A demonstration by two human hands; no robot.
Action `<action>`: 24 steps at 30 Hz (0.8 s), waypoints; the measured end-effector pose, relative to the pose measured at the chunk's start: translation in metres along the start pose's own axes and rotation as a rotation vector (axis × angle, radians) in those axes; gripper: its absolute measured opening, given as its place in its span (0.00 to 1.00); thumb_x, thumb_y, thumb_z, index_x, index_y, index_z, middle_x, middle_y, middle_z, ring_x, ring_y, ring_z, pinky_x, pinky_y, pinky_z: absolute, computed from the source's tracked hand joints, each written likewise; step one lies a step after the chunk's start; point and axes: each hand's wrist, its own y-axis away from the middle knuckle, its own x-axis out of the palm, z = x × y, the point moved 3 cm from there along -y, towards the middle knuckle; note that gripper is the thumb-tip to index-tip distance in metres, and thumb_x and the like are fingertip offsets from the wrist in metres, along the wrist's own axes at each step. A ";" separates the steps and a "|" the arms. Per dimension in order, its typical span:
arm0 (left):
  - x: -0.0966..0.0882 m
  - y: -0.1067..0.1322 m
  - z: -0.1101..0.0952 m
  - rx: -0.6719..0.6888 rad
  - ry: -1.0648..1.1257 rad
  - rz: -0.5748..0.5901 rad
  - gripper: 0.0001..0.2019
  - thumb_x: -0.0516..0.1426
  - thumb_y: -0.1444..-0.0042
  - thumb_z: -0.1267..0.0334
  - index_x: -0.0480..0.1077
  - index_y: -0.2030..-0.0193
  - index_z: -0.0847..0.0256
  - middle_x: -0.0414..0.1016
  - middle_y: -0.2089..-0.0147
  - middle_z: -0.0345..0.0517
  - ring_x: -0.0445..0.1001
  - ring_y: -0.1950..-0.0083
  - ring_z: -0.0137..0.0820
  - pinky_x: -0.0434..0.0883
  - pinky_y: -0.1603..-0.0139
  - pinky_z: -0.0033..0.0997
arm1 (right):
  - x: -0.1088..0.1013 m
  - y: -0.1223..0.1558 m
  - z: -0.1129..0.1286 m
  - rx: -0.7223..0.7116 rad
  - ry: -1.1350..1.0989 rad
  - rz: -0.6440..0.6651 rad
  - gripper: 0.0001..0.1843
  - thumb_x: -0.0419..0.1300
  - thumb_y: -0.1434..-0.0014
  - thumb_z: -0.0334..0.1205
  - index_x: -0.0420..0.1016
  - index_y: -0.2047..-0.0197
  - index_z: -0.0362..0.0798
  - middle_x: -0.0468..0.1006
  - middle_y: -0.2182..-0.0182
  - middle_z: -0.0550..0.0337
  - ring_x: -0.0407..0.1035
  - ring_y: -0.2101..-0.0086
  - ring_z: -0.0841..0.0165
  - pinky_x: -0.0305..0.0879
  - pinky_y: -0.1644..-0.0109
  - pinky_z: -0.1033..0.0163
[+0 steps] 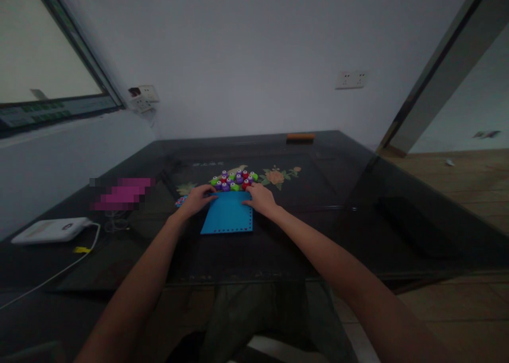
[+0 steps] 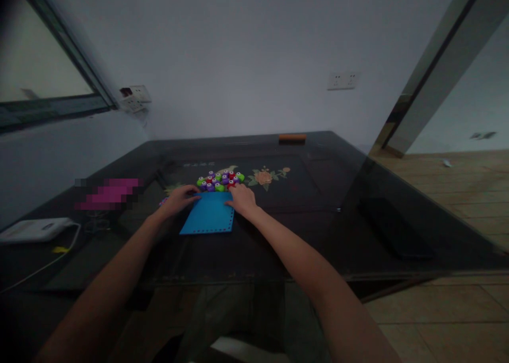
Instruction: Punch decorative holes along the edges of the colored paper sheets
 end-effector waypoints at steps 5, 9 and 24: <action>0.000 -0.003 0.006 -0.048 0.099 -0.039 0.15 0.56 0.51 0.51 0.71 0.65 0.62 0.74 0.65 0.46 0.71 0.63 0.36 0.67 0.59 0.34 | 0.002 -0.002 -0.003 0.034 -0.012 -0.031 0.14 0.60 0.44 0.43 0.73 0.56 0.46 0.73 0.56 0.51 0.67 0.55 0.60 0.64 0.56 0.59; -0.003 -0.004 0.006 -0.107 0.252 -0.090 0.18 0.58 0.55 0.49 0.71 0.67 0.63 0.74 0.67 0.45 0.72 0.65 0.36 0.67 0.62 0.33 | 0.001 -0.004 -0.008 0.094 -0.122 -0.039 0.11 0.60 0.45 0.43 0.74 0.61 0.47 0.74 0.59 0.52 0.67 0.57 0.62 0.62 0.60 0.63; -0.016 0.001 -0.005 -0.258 0.613 -0.302 0.18 0.63 0.59 0.50 0.70 0.67 0.62 0.71 0.71 0.41 0.69 0.70 0.29 0.65 0.68 0.28 | 0.005 -0.006 -0.018 0.216 -1.073 0.115 0.04 0.62 0.49 0.35 0.72 0.72 0.42 0.75 0.75 0.58 0.68 0.75 0.71 0.65 0.69 0.65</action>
